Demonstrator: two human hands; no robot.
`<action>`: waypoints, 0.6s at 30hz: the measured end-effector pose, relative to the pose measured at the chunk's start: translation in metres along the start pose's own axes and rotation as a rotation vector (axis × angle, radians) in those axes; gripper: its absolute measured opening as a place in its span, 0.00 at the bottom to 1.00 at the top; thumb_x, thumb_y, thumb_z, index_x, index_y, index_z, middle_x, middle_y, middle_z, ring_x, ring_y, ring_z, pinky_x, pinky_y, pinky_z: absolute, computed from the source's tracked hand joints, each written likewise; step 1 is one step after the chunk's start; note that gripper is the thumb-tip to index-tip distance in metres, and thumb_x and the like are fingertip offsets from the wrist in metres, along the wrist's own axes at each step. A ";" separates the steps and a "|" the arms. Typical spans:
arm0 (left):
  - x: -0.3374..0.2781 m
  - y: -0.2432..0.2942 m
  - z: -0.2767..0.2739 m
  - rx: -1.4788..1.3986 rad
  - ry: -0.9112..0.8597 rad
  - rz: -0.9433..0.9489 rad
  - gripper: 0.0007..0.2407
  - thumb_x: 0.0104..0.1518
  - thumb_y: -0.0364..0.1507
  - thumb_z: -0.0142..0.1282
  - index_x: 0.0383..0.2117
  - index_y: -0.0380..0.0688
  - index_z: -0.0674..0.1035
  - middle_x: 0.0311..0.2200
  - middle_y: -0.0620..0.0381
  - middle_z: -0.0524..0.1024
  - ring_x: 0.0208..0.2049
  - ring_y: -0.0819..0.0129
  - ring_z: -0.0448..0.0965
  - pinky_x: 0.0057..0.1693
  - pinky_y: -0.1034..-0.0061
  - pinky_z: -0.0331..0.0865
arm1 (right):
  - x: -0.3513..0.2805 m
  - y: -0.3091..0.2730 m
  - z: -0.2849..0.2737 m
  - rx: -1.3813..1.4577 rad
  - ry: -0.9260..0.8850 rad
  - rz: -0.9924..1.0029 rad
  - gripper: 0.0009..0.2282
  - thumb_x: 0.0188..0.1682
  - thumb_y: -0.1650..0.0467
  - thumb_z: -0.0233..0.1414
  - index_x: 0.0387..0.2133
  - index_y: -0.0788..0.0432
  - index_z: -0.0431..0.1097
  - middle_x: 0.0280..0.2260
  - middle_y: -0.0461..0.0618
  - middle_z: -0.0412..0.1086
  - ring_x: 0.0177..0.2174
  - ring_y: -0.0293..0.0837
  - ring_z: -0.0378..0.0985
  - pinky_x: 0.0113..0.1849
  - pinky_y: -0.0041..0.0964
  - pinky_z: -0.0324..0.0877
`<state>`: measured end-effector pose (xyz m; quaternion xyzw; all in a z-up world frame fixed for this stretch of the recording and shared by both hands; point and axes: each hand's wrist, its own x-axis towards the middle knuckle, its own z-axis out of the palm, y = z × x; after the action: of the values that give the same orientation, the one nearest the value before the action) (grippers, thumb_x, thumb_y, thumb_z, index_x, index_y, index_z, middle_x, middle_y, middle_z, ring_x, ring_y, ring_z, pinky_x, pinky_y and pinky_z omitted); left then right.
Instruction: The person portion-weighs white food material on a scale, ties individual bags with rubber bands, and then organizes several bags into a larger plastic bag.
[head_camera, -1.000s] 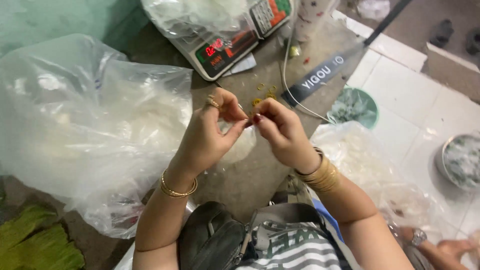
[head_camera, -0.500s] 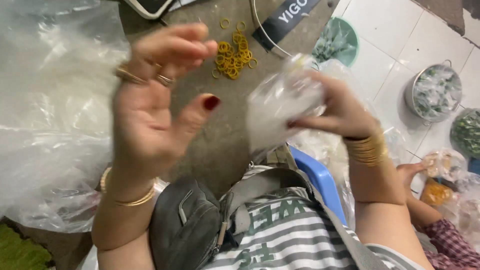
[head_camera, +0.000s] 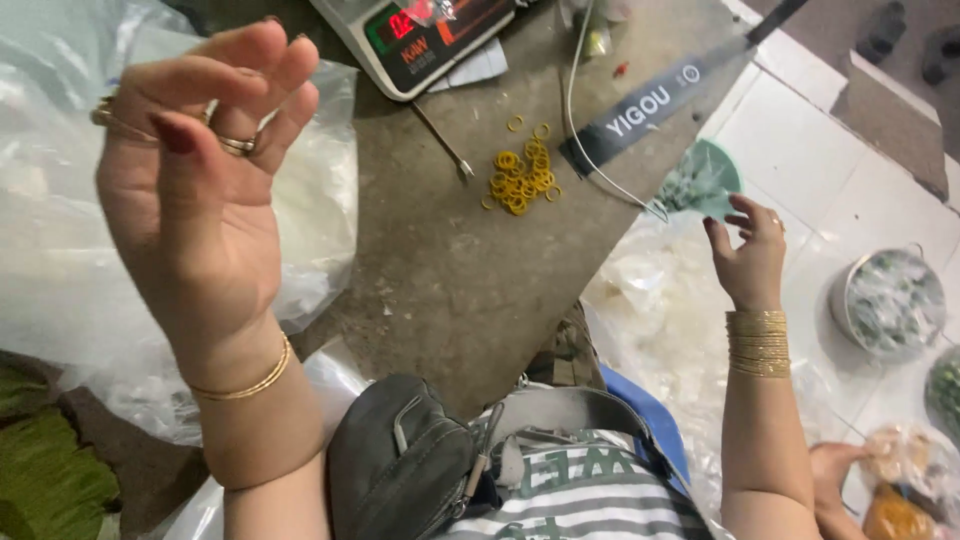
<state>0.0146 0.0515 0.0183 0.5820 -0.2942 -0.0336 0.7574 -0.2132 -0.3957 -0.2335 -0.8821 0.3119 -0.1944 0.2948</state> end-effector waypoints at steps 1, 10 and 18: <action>0.001 0.001 -0.002 0.029 0.010 0.032 0.11 0.72 0.39 0.45 0.47 0.44 0.70 0.59 0.51 0.72 0.65 0.57 0.78 0.69 0.71 0.79 | 0.012 -0.026 0.008 0.076 0.082 -0.261 0.12 0.55 0.77 0.58 0.52 0.66 0.71 0.45 0.60 0.68 0.42 0.51 0.78 0.45 0.45 0.72; 0.007 0.010 -0.019 0.083 0.112 0.207 0.12 0.66 0.14 0.29 0.45 0.35 0.71 0.58 0.45 0.71 0.58 0.53 0.79 0.59 0.69 0.84 | 0.191 -0.261 0.080 -0.229 0.195 -0.938 0.13 0.50 0.77 0.59 0.47 0.55 0.77 0.59 0.60 0.66 0.51 0.55 0.74 0.48 0.53 0.64; 0.011 0.013 -0.018 0.200 0.104 0.282 0.10 0.64 0.18 0.38 0.38 0.45 0.75 0.46 0.52 0.78 0.53 0.58 0.81 0.73 0.55 0.56 | 0.271 -0.367 0.144 -0.189 0.116 -0.724 0.08 0.53 0.67 0.56 0.41 0.50 0.80 0.51 0.61 0.73 0.45 0.55 0.75 0.44 0.55 0.67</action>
<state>0.0286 0.0668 0.0323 0.6082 -0.3352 0.1327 0.7072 0.2201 -0.2863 -0.0637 -0.9460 0.0130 -0.3061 0.1063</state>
